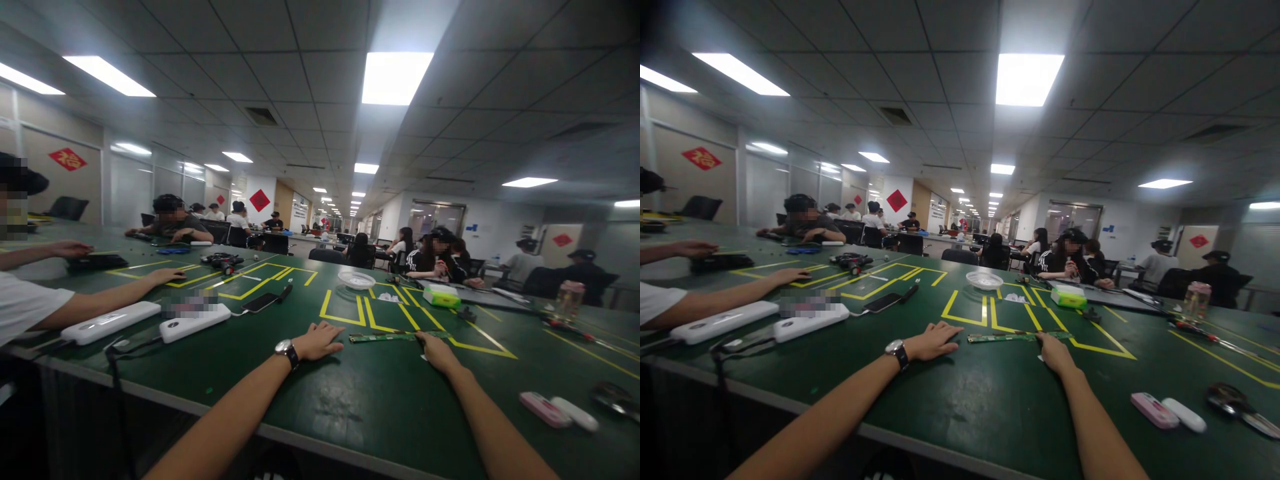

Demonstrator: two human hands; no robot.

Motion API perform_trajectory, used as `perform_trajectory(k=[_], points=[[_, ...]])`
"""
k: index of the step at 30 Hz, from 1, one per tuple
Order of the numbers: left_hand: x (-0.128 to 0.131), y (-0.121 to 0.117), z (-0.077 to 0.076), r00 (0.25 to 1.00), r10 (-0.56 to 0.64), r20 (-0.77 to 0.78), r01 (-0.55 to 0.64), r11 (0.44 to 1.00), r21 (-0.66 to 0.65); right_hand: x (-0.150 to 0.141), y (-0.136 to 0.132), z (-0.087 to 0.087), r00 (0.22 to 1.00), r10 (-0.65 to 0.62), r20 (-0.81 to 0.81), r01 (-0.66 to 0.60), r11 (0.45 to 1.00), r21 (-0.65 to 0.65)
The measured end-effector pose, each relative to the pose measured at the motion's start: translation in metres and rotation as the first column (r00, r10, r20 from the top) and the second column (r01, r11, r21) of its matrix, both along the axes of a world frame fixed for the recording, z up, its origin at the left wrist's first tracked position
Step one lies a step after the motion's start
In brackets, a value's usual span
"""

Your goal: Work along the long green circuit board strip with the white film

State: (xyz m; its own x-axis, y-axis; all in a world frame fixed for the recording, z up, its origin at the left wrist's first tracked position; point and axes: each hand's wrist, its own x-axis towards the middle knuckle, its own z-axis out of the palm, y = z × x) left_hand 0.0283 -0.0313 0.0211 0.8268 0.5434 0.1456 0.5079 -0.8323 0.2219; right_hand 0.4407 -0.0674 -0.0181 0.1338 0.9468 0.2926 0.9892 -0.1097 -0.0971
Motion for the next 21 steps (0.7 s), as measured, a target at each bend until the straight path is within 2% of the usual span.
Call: perform_trajectory(k=[4,6,9,11,13,17,19,21], points=[[0.000,0.001,0.000,1.000,0.000,0.006,0.000,1.000,0.015,-0.005,-0.001,0.007,1.000,0.010,-0.019,-0.011,0.999,-0.037],[0.001,0.002,0.000,1.000,-0.002,0.014,0.001,1.000,0.029,-0.015,-0.002,0.013,0.997,0.060,-0.046,-0.063,0.996,-0.068],[0.001,0.002,0.000,1.000,0.003,0.018,-0.004,0.999,0.052,-0.041,-0.005,0.024,0.971,0.220,-0.096,-0.229,0.969,-0.095],[0.002,0.003,-0.001,1.000,0.006,0.028,-0.008,0.998,0.066,-0.066,-0.007,0.029,0.933,0.341,-0.118,-0.352,0.932,-0.088],[0.003,0.005,-0.003,0.999,0.002,0.049,-0.006,0.997,0.080,-0.095,-0.009,0.033,0.874,0.465,-0.144,-0.478,0.876,-0.069],[0.005,0.006,-0.007,0.995,-0.047,0.089,0.039,0.995,0.097,-0.153,-0.020,0.036,0.689,0.703,-0.178,-0.715,0.699,-0.007],[0.006,0.006,-0.009,0.993,-0.082,0.082,0.075,0.993,0.088,-0.178,-0.027,0.039,0.598,0.784,-0.166,-0.793,0.609,0.017],[0.006,0.005,-0.010,0.993,-0.097,0.064,0.093,0.993,0.071,-0.194,-0.032,0.043,0.552,0.824,-0.125,-0.829,0.558,0.017]])
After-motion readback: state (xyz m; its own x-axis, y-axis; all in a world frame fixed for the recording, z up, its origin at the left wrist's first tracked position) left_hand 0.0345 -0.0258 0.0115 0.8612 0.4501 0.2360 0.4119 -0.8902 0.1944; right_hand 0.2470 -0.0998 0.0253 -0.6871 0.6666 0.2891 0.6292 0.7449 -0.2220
